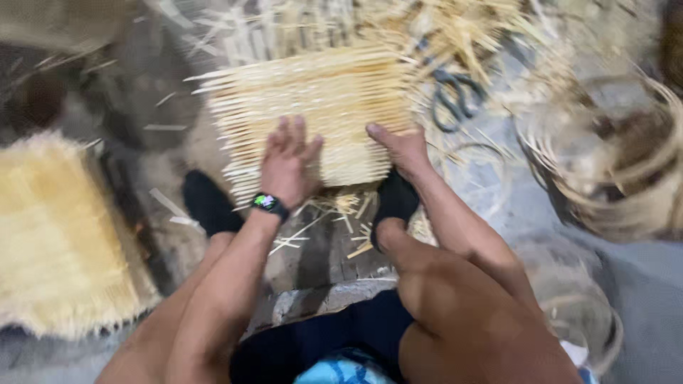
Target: The person places a circular bamboo frame onto a woven bamboo mat and uses shears to trim the excess bamboo strips around the edge. The person repeats this process multiple times, stacking the finished circular pieces.
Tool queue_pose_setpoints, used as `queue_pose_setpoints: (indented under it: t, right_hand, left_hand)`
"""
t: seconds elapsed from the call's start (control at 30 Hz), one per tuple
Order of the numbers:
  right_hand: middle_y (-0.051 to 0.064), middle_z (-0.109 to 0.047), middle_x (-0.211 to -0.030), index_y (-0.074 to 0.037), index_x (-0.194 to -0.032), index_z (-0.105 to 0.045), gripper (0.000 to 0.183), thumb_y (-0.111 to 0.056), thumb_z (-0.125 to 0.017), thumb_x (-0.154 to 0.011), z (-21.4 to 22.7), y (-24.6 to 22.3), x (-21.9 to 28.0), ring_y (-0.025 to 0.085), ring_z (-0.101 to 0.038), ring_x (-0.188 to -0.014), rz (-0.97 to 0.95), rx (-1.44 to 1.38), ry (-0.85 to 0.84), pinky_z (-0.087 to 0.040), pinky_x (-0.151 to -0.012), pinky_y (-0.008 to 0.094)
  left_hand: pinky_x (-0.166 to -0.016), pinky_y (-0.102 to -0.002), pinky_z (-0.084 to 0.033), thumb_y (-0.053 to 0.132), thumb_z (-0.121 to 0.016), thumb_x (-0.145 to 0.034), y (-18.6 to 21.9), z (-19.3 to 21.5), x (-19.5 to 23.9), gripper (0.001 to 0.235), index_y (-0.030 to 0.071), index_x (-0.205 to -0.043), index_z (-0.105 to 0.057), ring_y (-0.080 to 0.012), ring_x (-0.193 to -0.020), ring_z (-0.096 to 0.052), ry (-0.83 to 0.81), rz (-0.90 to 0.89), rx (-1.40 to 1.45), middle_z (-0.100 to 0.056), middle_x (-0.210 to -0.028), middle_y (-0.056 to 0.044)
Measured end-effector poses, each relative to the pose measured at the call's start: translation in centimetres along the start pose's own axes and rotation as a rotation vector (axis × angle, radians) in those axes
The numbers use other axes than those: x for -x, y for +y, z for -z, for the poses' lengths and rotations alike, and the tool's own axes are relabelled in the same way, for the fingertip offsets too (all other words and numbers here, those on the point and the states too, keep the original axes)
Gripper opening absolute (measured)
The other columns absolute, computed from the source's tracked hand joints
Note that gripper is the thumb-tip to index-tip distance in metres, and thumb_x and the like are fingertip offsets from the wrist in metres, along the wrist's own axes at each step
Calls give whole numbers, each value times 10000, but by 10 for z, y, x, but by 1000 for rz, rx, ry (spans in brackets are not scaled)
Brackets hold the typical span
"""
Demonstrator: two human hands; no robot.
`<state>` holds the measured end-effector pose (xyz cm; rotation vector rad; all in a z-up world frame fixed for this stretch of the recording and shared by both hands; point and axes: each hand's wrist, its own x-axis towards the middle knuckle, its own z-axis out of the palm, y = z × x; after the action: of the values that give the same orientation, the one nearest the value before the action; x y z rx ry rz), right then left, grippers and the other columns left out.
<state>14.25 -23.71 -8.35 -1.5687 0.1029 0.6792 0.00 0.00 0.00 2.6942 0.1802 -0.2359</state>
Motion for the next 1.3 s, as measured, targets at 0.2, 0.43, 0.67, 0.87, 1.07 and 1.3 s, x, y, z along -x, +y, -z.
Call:
queue_pose_setpoints:
  t: [0.2, 0.43, 0.67, 0.87, 1.07, 1.3]
  right_hand:
    - [115, -695, -928, -16, -1028, -713, 290, -156, -842, -810, 154, 32, 23, 259, -698, -837, 222, 853, 530, -567, -773, 389]
    - [176, -695, -1060, -106, -1051, -688, 221, -198, -766, -865, 247, 63, 27, 407, -661, -1009, 208, 1443, 329, -535, -851, 516]
    - [167, -722, -996, -43, -1196, -704, 182, -94, -667, -1025, 237, -135, 70, 329, -685, -888, 261, 1086, 205, -535, -763, 449]
    - [53, -718, -916, -117, -1066, -774, 199, -53, -791, -879, 141, -298, 143, 163, -672, -820, 808, 919, -414, -545, -701, 287]
    - [104, -721, -951, -65, -928, -765, 239, -191, -854, -746, 58, -308, 139, 243, -660, -925, 1075, 1073, -828, -556, -736, 383]
    - [1, -630, -884, -70, -1072, -670, 394, -420, -494, -1109, 27, -306, 97, 126, -652, -827, 323, 327, -245, -606, -723, 303]
  left_hand:
    - [-1223, -545, -258, 323, -955, -537, -5, 6, 1, 965, 264, -1436, -610, -391, -1544, -235, -85, 25, 16, -301, -1659, -150]
    - [-1212, -536, -249, 407, -940, -534, 2, 15, -7, 1023, 260, -1473, -563, -406, -1533, -220, -155, 21, -69, -282, -1657, -177]
    - [-1099, -499, -473, 599, -817, -800, 32, 53, -23, 873, 27, -1422, -598, -420, -1331, -556, 196, 126, 283, -542, -1456, -277]
    - [-860, -399, -634, 652, -589, -891, 89, 90, -65, 777, -40, -1231, -687, -286, -1038, -761, -15, 539, 1579, -773, -1143, -210]
    - [-442, -205, -304, 441, -692, -1003, 68, 128, -57, 378, 63, -1013, -699, -59, -549, -403, -2, 298, 2228, -430, -644, 64]
    - [-416, -223, -254, 401, -693, -990, 44, 132, -15, 344, 106, -831, -618, -67, -510, -357, 217, 357, 2171, -403, -604, 57]
